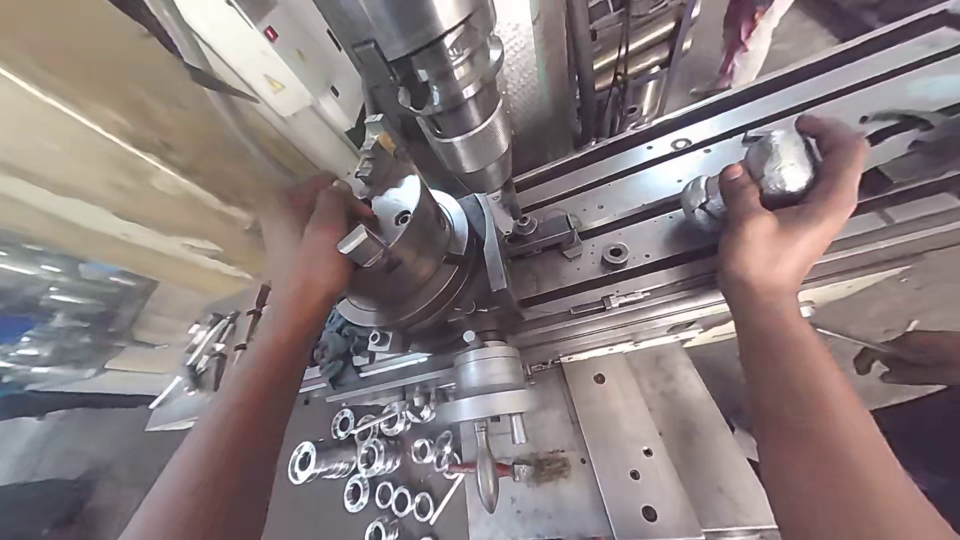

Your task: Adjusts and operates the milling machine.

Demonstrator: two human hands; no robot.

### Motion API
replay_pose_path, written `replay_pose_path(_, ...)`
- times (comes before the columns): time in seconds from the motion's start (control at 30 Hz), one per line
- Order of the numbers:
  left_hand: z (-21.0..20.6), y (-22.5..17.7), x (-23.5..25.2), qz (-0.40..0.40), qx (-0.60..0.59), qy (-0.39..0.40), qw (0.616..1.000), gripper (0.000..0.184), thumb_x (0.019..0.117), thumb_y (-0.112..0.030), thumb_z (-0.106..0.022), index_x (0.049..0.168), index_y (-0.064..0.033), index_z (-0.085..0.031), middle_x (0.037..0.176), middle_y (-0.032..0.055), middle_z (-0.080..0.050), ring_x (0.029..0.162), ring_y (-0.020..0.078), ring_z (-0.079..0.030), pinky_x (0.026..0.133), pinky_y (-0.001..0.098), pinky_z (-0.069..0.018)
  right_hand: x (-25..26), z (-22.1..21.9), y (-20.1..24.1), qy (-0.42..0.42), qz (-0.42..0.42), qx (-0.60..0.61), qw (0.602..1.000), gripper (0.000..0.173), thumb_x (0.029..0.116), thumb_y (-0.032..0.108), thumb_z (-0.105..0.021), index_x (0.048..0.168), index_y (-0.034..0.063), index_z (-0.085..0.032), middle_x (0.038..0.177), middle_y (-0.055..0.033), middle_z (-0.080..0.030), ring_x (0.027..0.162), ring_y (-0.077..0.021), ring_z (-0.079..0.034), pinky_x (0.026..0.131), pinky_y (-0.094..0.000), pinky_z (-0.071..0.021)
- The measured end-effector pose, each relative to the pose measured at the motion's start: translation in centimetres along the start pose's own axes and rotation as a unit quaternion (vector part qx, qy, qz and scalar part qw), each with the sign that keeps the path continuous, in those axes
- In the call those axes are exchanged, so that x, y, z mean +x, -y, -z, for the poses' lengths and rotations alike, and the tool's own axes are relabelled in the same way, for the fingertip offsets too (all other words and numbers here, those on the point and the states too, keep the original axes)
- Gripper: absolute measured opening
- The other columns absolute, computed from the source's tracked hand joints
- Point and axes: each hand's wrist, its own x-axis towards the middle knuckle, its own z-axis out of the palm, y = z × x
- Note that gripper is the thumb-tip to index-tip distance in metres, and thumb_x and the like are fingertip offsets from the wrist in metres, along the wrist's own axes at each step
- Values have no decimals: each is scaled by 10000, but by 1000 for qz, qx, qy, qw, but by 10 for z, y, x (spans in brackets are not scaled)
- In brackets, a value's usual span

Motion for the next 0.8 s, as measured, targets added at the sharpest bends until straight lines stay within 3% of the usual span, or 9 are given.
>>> replay_pose_path(0.1,-1,-2,-1,11,1,-7,1000,321,1039,-242,-414,860,-154,-666,723,-129,-630,654,-24,-607,645,228,-546,-2,-1,-2,31,46,-29,998,596,911,244,-735,1439,73,-517,1297,-134,-647,1128,-155,-656,975,-351,-544)
replay_pose_path(0.27,1,0,0,18,26,-3,999,360,1057,-295,-409,854,-157,-671,729,-96,-638,670,10,-614,660,287,-543,-5,-2,-5,51,191,-47,979,578,935,263,-742,1416,12,-541,1316,-215,-622,1210,-269,-622,1042,-421,-512)
replay_pose_path(0.4,1,0,-1,21,46,-13,999,353,1064,-314,-423,899,-157,-692,749,-94,-646,668,0,-607,652,283,-532,-28,9,32,84,243,-12,966,597,915,207,-759,1403,-37,-517,1301,-232,-610,1188,-269,-627,1037,-424,-522)
replay_pose_path(0.5,0,-1,-1,23,55,-14,998,375,1058,-325,-407,894,-151,-696,759,-69,-645,688,36,-604,672,338,-514,-50,14,83,148,313,-25,938,552,926,290,-734,1385,34,-569,1304,-195,-608,1172,-258,-624,984,-419,-540)
replay_pose_path(0.6,-1,0,-2,17,65,-15,998,394,1057,-343,-391,883,-150,-687,752,-60,-642,688,47,-605,669,366,-511,-72,-1,138,235,388,-44,890,414,926,262,-660,1337,229,-620,1280,-242,-598,1093,-347,-620,826,-462,-520)
replay_pose_path(0.67,0,1,-2,8,63,-13,998,380,1055,-350,-400,897,-148,-680,765,-60,-655,702,36,-629,678,349,-540,-89,-18,171,273,413,-36,868,316,948,273,-662,1255,346,-678,1267,-202,-640,1077,-338,-635,824,-475,-515)
replay_pose_path(0.73,1,4,-2,3,61,-11,998,393,1056,-360,-413,885,-135,-685,769,-32,-672,704,67,-646,673,391,-547,-107,-37,199,284,432,1,856,199,976,357,-692,1168,352,-746,1157,-122,-715,1039,-267,-683,863,-439,-554)
replay_pose_path(0.8,3,2,-4,16,64,-5,998,425,1068,-381,-406,899,-121,-696,774,-7,-666,710,106,-635,678,437,-531,-125,-53,215,277,489,27,826,204,1002,309,-642,1181,313,-740,1133,-125,-719,1025,-278,-698,887,-425,-574)
